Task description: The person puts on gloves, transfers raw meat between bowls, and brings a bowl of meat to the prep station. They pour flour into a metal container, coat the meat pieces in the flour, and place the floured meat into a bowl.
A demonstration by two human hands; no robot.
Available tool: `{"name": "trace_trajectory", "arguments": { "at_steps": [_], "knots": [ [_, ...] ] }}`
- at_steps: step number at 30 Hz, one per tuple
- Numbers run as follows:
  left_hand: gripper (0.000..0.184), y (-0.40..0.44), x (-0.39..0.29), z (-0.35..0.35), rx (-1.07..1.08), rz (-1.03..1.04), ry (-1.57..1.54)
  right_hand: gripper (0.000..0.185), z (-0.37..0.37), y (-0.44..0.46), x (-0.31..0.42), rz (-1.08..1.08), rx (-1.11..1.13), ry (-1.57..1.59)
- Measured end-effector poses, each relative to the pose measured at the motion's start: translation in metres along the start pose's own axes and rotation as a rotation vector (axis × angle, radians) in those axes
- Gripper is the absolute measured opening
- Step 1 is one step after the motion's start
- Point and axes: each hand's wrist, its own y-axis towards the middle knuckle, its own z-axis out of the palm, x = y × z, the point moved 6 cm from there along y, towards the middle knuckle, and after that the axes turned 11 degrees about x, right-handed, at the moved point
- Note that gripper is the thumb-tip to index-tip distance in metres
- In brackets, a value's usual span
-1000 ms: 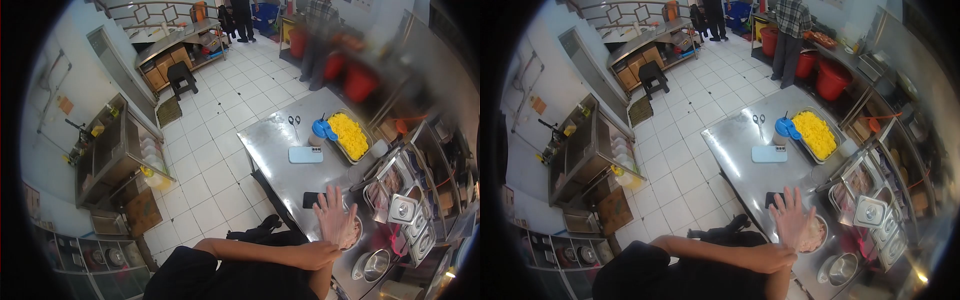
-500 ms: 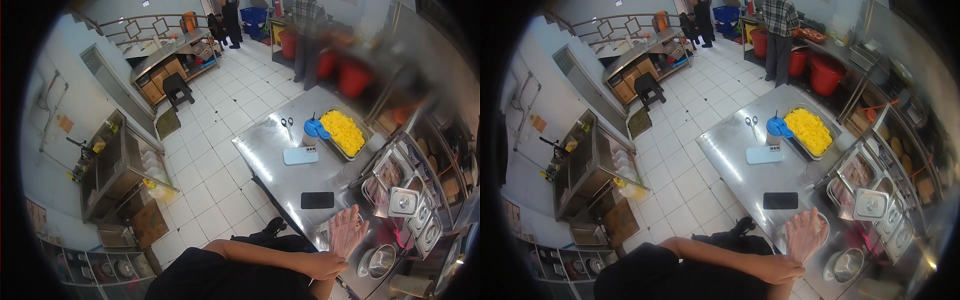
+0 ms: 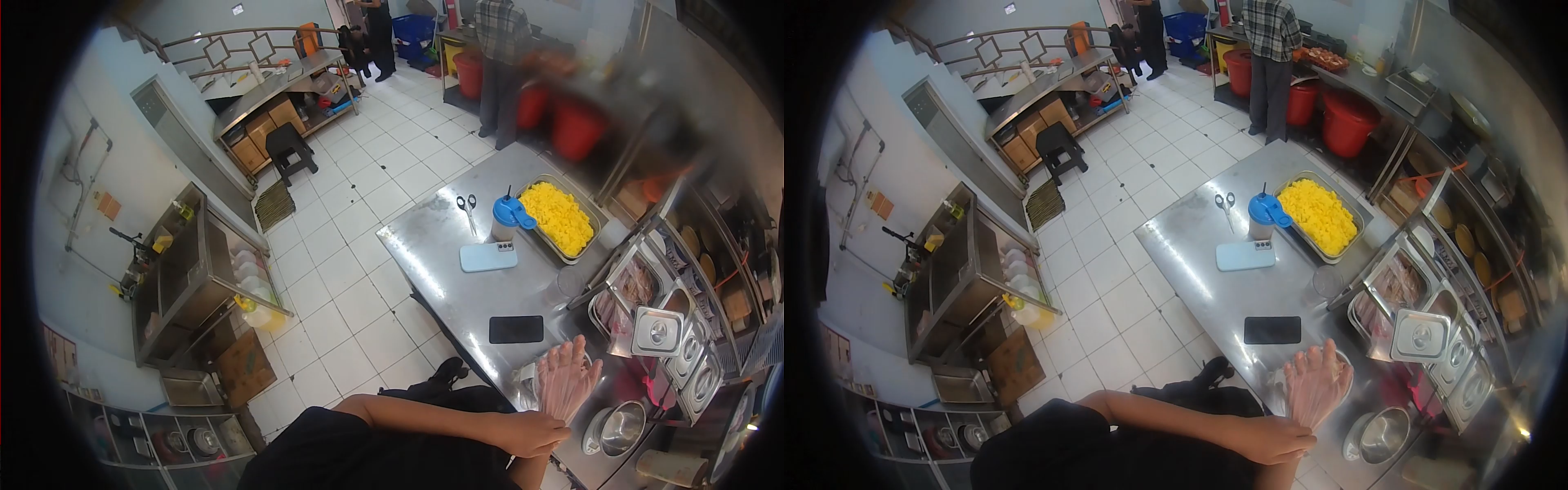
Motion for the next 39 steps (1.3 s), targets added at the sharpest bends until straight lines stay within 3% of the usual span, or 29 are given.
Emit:
{"name": "trace_trajectory", "arguments": {
  "at_steps": [39],
  "knots": [
    [0.017,0.012,-0.004,-0.001,-0.01,0.014,-0.058,0.055,0.005,-0.003,0.026,-0.089,0.091,-0.061]
  ]
}}
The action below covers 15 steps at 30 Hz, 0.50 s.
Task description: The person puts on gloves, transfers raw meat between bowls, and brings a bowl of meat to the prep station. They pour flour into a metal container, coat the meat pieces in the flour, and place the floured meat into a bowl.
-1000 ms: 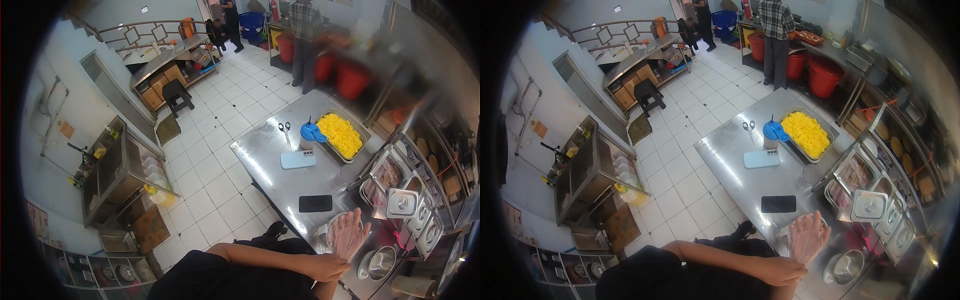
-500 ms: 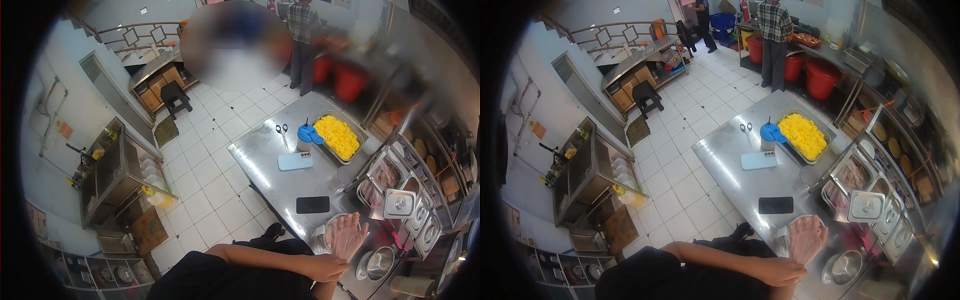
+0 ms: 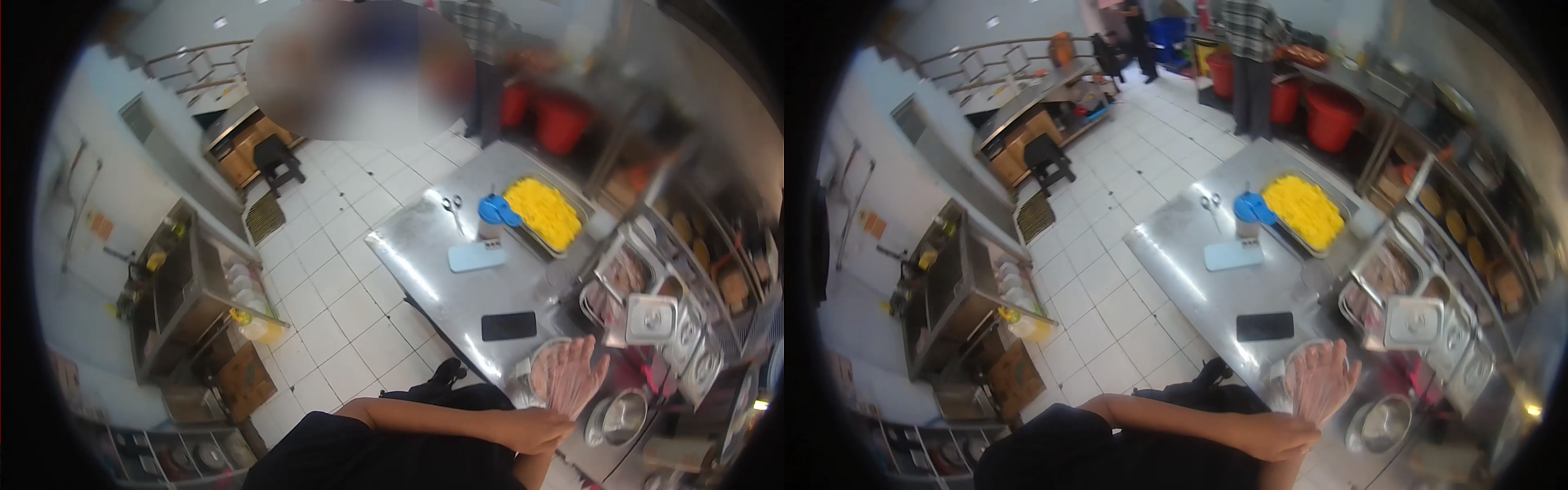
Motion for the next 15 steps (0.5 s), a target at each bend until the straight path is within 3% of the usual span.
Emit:
{"name": "trace_trajectory", "arguments": {
  "at_steps": [5,9,13,15],
  "knots": [
    [0.02,-0.003,0.007,-0.011,0.135,-0.226,-0.11,0.053,0.001,-0.03,0.04,-0.154,-0.229,-0.141],
    [0.02,-0.017,0.035,-0.007,0.147,-0.28,-0.204,0.048,0.009,-0.075,0.086,-0.289,-0.317,-0.265],
    [0.023,-0.02,0.08,-0.009,0.166,-0.477,-0.074,0.04,-0.005,-0.135,0.121,-0.449,-0.605,-0.407],
    [0.026,0.0,0.097,-0.018,0.006,-0.303,0.25,0.038,-0.016,-0.16,0.126,-0.468,-0.731,-0.464]
  ]
}}
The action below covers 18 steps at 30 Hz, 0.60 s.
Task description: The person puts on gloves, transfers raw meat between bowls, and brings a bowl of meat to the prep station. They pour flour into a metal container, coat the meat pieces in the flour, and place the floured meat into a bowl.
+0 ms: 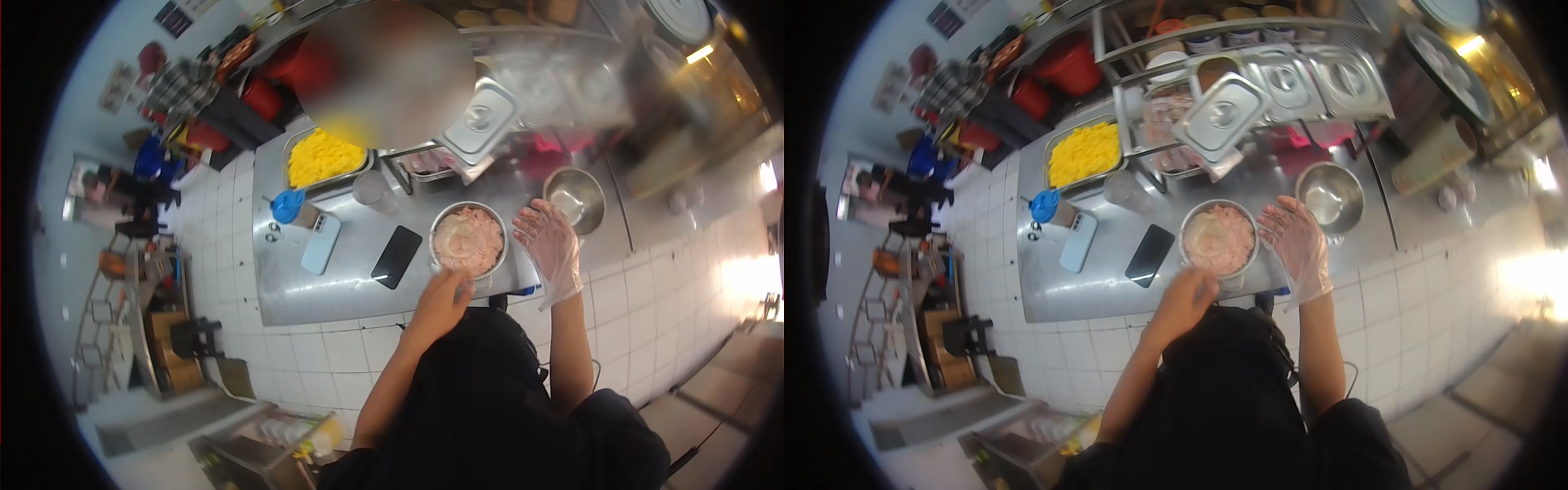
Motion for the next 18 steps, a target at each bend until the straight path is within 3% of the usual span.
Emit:
{"name": "trace_trajectory", "arguments": {
  "at_steps": [2,4,5,7,11,14,17,18],
  "knots": [
    [0.033,0.032,0.004,-0.008,-0.219,-0.088,0.411,0.038,-0.026,-0.009,-0.003,-0.001,-0.087,-0.046],
    [0.035,0.061,0.028,-0.009,-0.303,-0.177,0.519,0.036,-0.042,-0.018,-0.011,0.023,-0.166,-0.115],
    [0.036,0.07,0.047,-0.003,-0.237,-0.228,0.526,0.036,-0.049,-0.021,-0.012,0.04,-0.201,-0.159],
    [0.039,0.081,0.079,-0.005,-0.116,-0.342,0.532,0.035,-0.058,-0.024,-0.009,0.02,-0.168,-0.637],
    [0.028,0.051,0.099,-0.035,-0.248,-0.285,-0.11,0.036,-0.042,-0.019,-0.002,-0.075,-0.051,-1.219],
    [0.021,0.012,0.091,-0.059,-0.356,-0.35,-0.55,0.04,0.011,0.001,-0.008,0.028,0.167,-1.816],
    [0.021,-0.028,0.1,-0.062,-0.447,-0.405,-0.862,0.052,0.015,0.038,-0.06,0.325,0.502,-2.197],
    [0.022,-0.039,0.103,-0.059,-0.472,-0.411,-0.961,0.057,0.014,0.045,-0.074,0.307,0.592,-2.309]
  ]
}}
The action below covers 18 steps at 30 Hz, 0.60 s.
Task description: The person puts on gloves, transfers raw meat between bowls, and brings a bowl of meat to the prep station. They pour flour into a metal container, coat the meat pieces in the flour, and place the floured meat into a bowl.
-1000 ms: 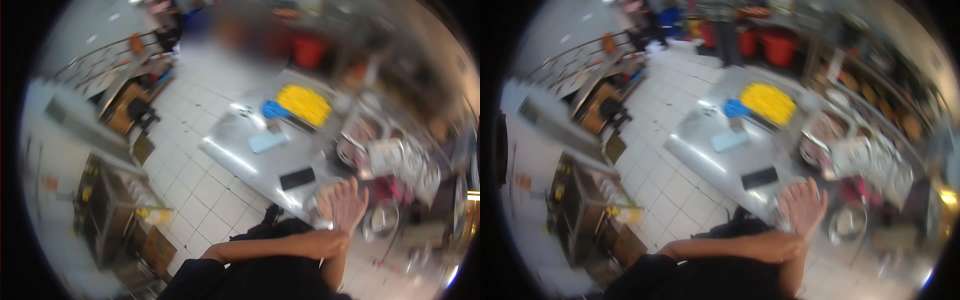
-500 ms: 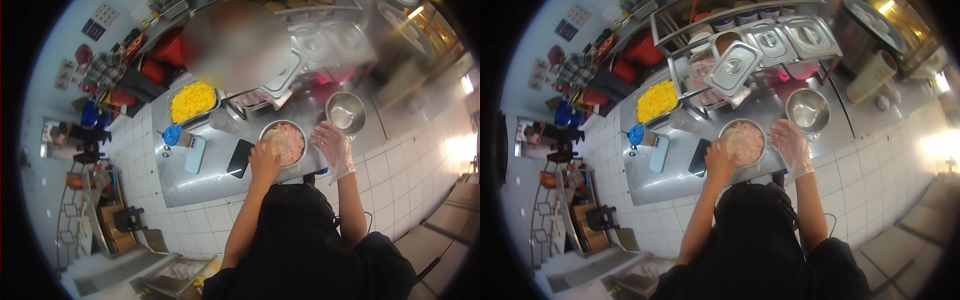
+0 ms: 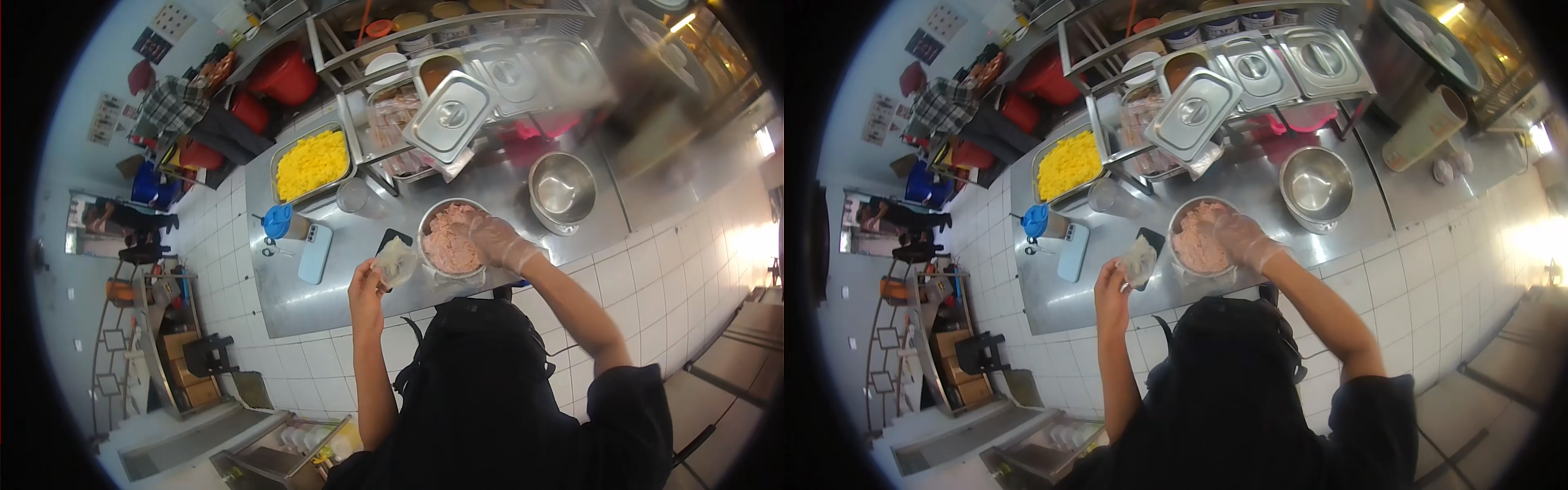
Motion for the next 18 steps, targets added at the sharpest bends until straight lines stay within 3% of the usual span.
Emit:
{"name": "trace_trajectory", "arguments": {
  "at_steps": [2,4,7,9,11,14,18],
  "knots": [
    [0.023,-0.013,0.012,-0.011,-0.024,-0.041,-0.148,0.068,0.014,0.022,0.009,-0.076,0.05,-0.269],
    [0.024,-0.022,0.027,-0.02,-0.049,-0.087,-0.25,0.053,0.021,0.035,0.012,-0.112,0.068,-0.306],
    [0.03,-0.035,0.034,-0.019,-0.093,-0.126,-0.275,0.047,0.073,0.079,-0.02,0.055,0.079,-0.295],
    [0.028,-0.039,0.047,-0.018,-0.091,-0.128,-0.315,0.048,0.07,0.076,-0.015,0.075,0.141,-0.347],
    [0.026,-0.042,0.053,-0.019,-0.087,-0.131,-0.343,0.05,-0.003,0.036,0.035,-0.062,0.254,-0.471],
    [0.023,-0.042,0.063,-0.011,-0.069,-0.138,-0.386,0.042,0.017,0.045,0.025,-0.091,0.172,-0.56],
    [0.023,-0.041,0.064,0.001,-0.022,-0.184,-0.432,0.023,0.026,0.053,0.014,-0.189,0.012,-0.429]
  ]
}}
